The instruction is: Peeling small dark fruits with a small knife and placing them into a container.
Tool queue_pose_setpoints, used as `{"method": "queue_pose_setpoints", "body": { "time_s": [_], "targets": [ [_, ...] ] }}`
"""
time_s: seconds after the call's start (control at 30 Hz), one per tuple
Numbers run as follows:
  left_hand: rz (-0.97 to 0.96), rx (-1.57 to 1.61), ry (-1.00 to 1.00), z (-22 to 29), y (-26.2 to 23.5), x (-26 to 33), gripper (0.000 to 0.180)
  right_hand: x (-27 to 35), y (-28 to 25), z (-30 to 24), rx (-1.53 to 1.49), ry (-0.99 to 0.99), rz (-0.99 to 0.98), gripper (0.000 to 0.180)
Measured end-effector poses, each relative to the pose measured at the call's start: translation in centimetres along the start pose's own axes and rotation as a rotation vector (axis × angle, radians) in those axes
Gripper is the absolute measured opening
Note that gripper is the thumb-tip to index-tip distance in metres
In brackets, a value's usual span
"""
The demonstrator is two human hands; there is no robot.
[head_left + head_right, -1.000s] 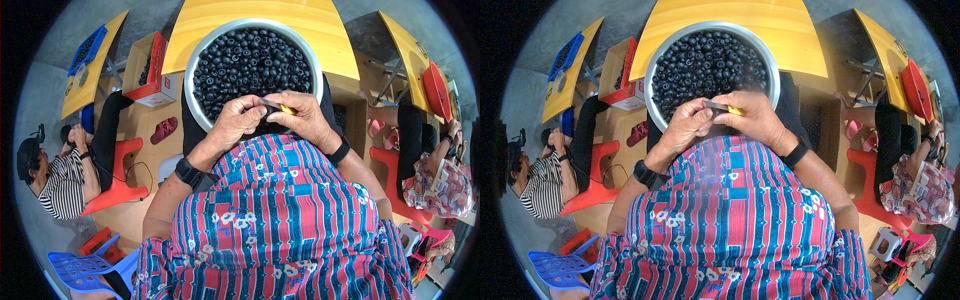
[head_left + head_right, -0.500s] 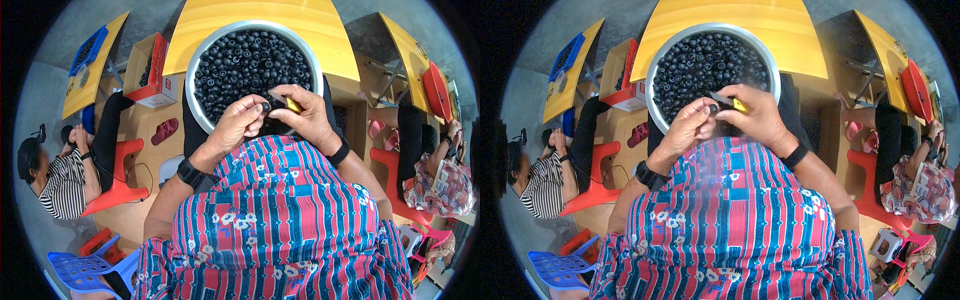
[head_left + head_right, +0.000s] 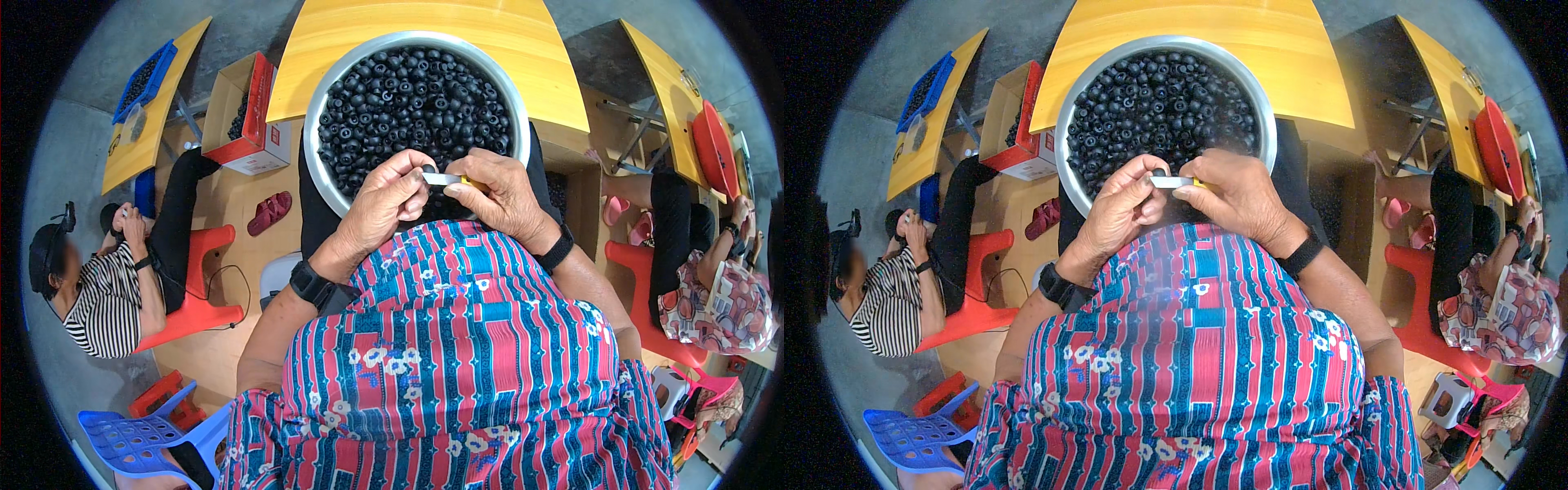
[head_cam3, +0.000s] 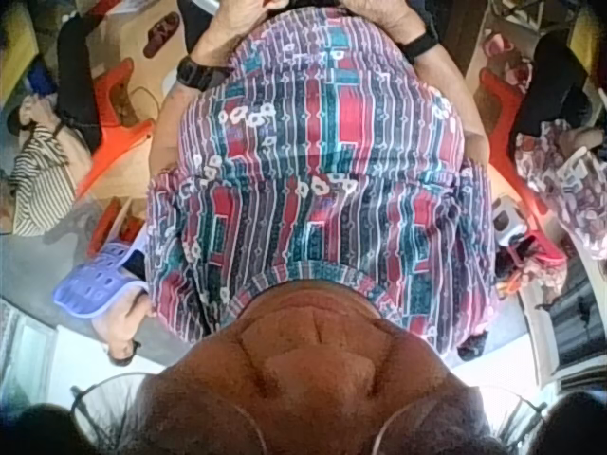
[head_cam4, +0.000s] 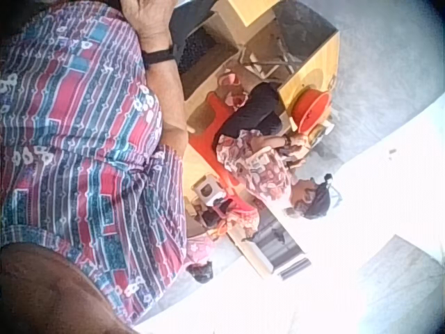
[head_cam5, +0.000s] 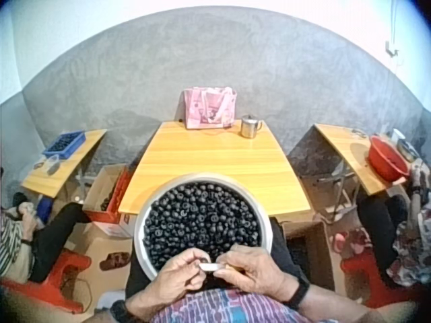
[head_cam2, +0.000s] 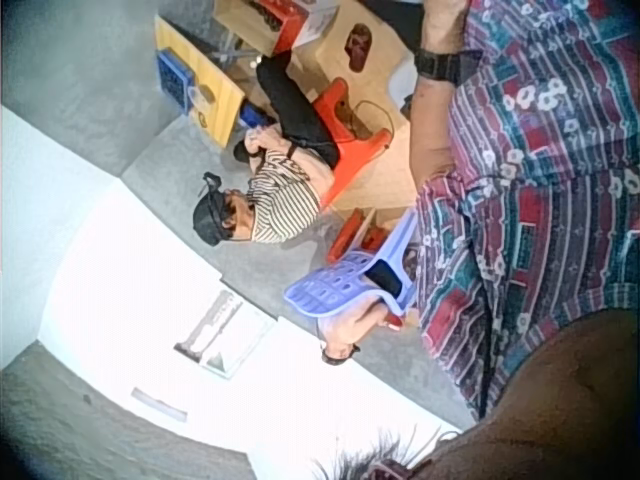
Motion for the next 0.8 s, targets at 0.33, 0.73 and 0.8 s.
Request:
{"method": "queue_pose_setpoints", "body": {
  "time_s": [0.33,0.73,0.8],
  "targets": [
    [-0.007,-0.021,0.004,-0.11,0.02,-0.08,0.025,0.12,0.05,0.05,0.053,-0.020,-0.005,0.023],
    [-0.004,-0.008,0.008,-0.05,0.08,-0.03,0.025,0.00,0.09,0.07,0.033,-0.024,-0.002,0.021],
    [-0.022,0.013,0.019,-0.04,-0.03,-0.19,0.024,0.01,0.38,0.46,0.027,-0.007,0.027,0.021]
  ]
}}
Point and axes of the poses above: each hand's wrist, its own x-axis away from the middle knuckle, its own y-axis out of the palm, z = x × y, the point moved 4 cm from there along -x, towards the middle knuckle, and after that the axes turned 13 degrees about -y, right-handed, at the moved point
